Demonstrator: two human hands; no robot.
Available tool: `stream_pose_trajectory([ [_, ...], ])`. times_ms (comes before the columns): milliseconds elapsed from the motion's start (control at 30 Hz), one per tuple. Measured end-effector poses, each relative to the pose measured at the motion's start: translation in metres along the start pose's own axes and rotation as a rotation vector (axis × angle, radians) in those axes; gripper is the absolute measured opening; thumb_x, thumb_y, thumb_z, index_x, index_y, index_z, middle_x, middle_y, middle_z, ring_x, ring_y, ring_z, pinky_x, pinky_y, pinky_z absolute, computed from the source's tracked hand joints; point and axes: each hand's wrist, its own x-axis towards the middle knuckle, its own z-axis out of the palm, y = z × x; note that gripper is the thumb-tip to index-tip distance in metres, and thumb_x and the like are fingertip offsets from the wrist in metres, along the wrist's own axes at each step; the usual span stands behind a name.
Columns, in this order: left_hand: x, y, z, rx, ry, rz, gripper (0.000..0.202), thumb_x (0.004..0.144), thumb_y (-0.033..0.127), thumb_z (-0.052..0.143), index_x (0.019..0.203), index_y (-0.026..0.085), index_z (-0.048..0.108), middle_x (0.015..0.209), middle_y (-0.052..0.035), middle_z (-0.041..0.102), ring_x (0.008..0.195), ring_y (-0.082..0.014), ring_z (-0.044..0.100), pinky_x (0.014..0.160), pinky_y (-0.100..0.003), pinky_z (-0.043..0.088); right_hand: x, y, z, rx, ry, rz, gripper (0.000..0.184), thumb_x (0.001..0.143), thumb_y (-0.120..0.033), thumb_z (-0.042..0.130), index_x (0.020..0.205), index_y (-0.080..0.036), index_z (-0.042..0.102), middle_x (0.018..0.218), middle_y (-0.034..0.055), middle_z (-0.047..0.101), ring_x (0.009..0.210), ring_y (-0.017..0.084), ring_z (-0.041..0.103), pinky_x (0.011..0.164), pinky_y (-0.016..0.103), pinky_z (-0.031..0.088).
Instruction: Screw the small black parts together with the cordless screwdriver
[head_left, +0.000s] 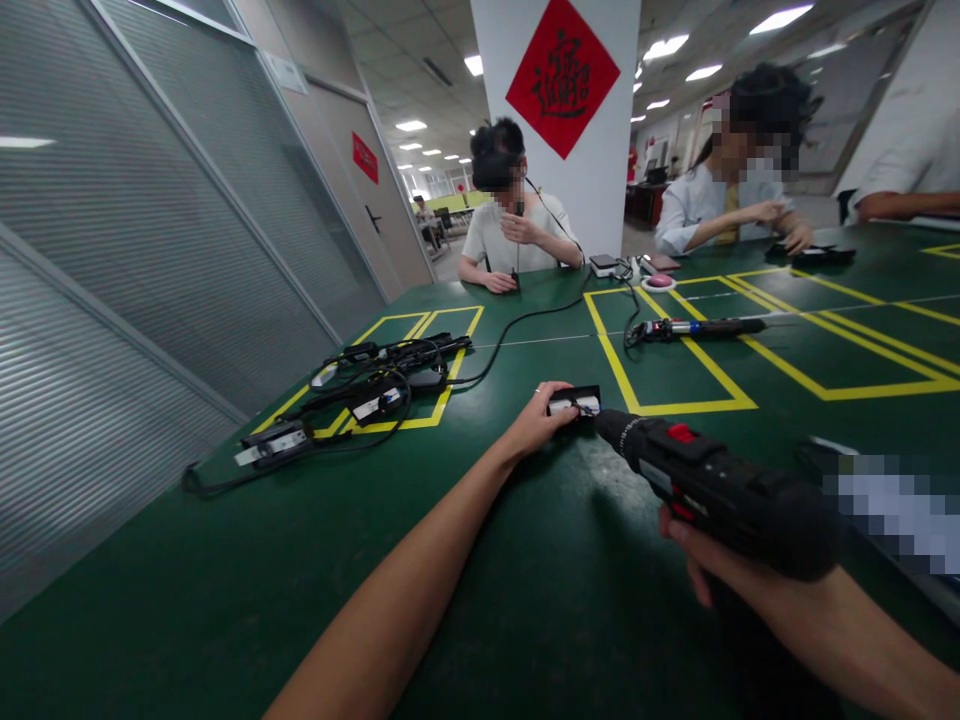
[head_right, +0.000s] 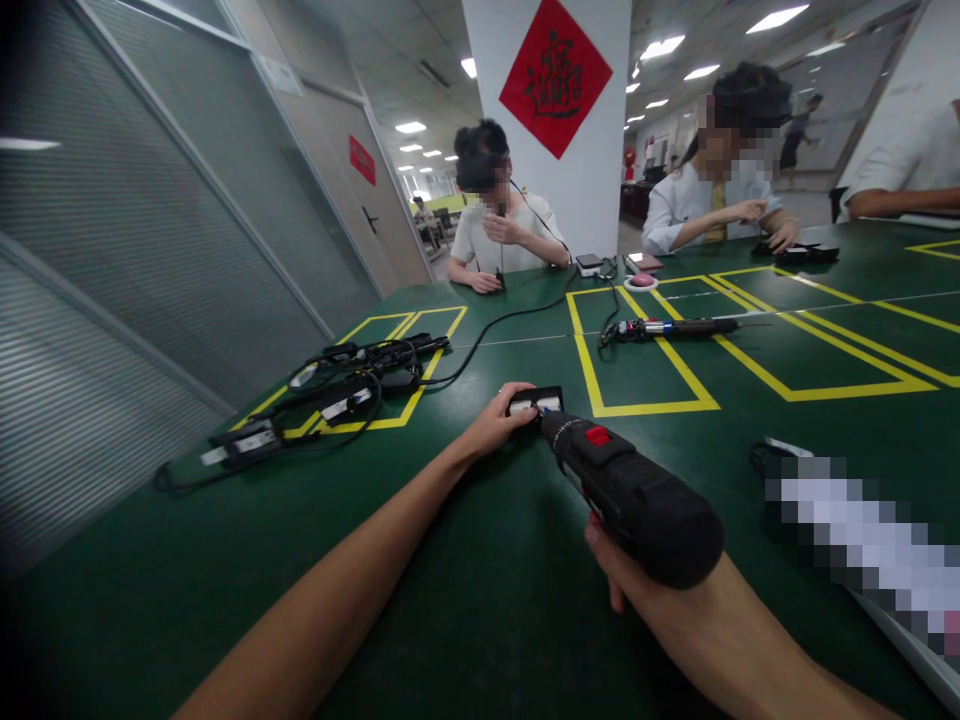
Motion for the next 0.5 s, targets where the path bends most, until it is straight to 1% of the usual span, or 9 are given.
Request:
stream_pose_trajectory([
  [67, 0.0, -0.0006, -0.0001, 0.002, 0.004, 0.005, 0.046, 0.081, 0.038, 0.06, 0.122, 0.021, 0.052, 0.117, -0.0063, 0.052, 0.103, -0.0207, 0.053, 0.09, -0.034, 0.045, -0.0011, -0.0017, -0.0003, 0.008, 0.009, 0.013, 0.051, 0.083, -0.062, 0.045, 0.05, -0.024, 0.055, 0.068, 0.0035, 0.064, 0.061, 0.018, 0.055, 0.058, 0.031, 0.044],
  [133, -0.0001, -0.0008, -0.0005, 0.005, 0.003, 0.011, 0.045, 0.081, 0.037, 0.06, 0.122, 0.021, 0.052, 0.117, -0.0065, 0.052, 0.103, -0.0209, 0.053, 0.09, -0.034, 0.045, -0.0015, -0.0031, -0.0004, 0.019, 0.002, 0.006, 0.051, 0.083, -0.061, 0.046, 0.05, -0.024, 0.054, 0.066, 0.0029, 0.063, 0.063, 0.018, 0.056, 0.062, 0.032, 0.045],
  [200, -0.0004, -0.0004, -0.0008, 0.005, 0.001, 0.015, 0.045, 0.081, 0.037, 0.06, 0.122, 0.02, 0.052, 0.117, -0.0067, 0.052, 0.102, -0.0209, 0.053, 0.089, -0.034, 0.045, -0.0012, -0.0031, -0.0003, 0.018, 0.005, 0.01, 0.048, 0.083, -0.061, 0.047, 0.054, -0.024, 0.056, 0.065, 0.0019, 0.061, 0.064, 0.018, 0.056, 0.065, 0.033, 0.045],
  [267, -0.0006, 0.0004, -0.0009, 0.002, -0.002, 0.011, 0.045, 0.081, 0.037, 0.06, 0.122, 0.02, 0.052, 0.117, -0.0068, 0.052, 0.1, -0.0204, 0.054, 0.088, -0.033, 0.046, -0.0003, -0.0012, -0.0002, 0.014, 0.004, 0.024, 0.045, 0.083, -0.062, 0.046, 0.062, -0.024, 0.059, 0.066, 0.0017, 0.062, 0.066, 0.02, 0.057, 0.065, 0.034, 0.044],
  [333, -0.0008, 0.0012, -0.0009, -0.002, -0.004, 0.006, 0.046, 0.081, 0.037, 0.06, 0.122, 0.02, 0.052, 0.116, -0.0068, 0.053, 0.098, -0.0199, 0.054, 0.086, -0.033, 0.046, 0.0007, 0.002, -0.0002, 0.005, -0.004, 0.028, 0.045, 0.083, -0.062, 0.045, 0.064, -0.025, 0.06, 0.065, 0.0017, 0.063, 0.068, 0.021, 0.059, 0.064, 0.034, 0.044],
  [400, -0.0008, 0.002, -0.0007, -0.002, -0.007, -0.001, 0.047, 0.08, 0.037, 0.061, 0.122, 0.019, 0.051, 0.115, -0.0069, 0.053, 0.096, -0.0193, 0.055, 0.085, -0.032, 0.046, 0.0013, 0.0049, -0.0003, 0.001, -0.008, 0.01, 0.047, 0.083, -0.063, 0.045, 0.058, -0.024, 0.058, 0.067, 0.0021, 0.064, 0.069, 0.02, 0.059, 0.064, 0.033, 0.044],
  [500, -0.0006, 0.0034, -0.0005, 0.002, -0.004, -0.006, 0.047, 0.08, 0.037, 0.062, 0.122, 0.018, 0.051, 0.114, -0.007, 0.053, 0.096, -0.0189, 0.055, 0.086, -0.032, 0.046, 0.001, 0.005, 0.0, -0.003, 0.014, 0.013, 0.049, 0.081, -0.064, 0.047, 0.054, -0.024, 0.056, 0.071, 0.0022, 0.066, 0.062, 0.018, 0.056, 0.06, 0.031, 0.044],
])
